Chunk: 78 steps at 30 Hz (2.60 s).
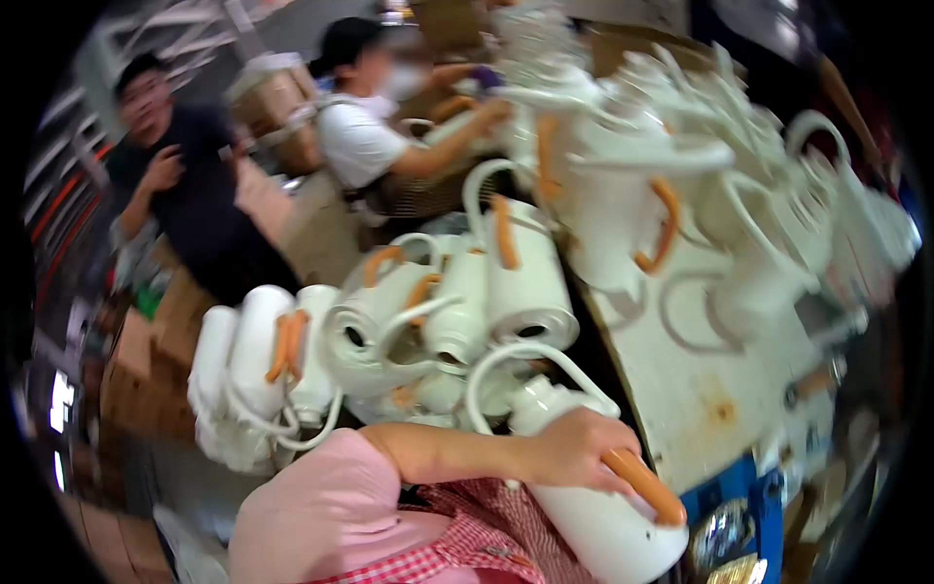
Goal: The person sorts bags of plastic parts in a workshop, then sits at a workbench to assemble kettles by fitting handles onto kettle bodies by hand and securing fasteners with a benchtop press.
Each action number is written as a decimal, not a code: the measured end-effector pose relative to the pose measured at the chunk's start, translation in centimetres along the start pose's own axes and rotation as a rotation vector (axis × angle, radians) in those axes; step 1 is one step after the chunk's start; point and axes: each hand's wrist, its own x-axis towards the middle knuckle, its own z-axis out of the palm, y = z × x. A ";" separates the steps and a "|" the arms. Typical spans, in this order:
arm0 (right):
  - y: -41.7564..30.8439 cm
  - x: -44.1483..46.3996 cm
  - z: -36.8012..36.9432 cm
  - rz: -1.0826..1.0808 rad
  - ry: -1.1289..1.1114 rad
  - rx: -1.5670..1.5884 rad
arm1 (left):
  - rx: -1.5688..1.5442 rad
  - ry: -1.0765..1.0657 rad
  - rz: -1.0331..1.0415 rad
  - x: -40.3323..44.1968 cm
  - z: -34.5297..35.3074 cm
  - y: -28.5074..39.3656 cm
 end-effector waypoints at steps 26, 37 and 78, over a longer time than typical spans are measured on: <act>-27.9 6.8 -1.8 -0.192 -0.124 0.723 | -0.044 0.000 0.036 1.3 -1.0 0.3; -25.4 6.9 -1.9 -0.221 -0.106 0.541 | 0.005 -0.063 0.156 1.4 -1.8 -0.1; -27.9 5.0 -2.3 -0.534 0.281 0.457 | 0.059 -0.075 0.036 0.0 -1.0 0.9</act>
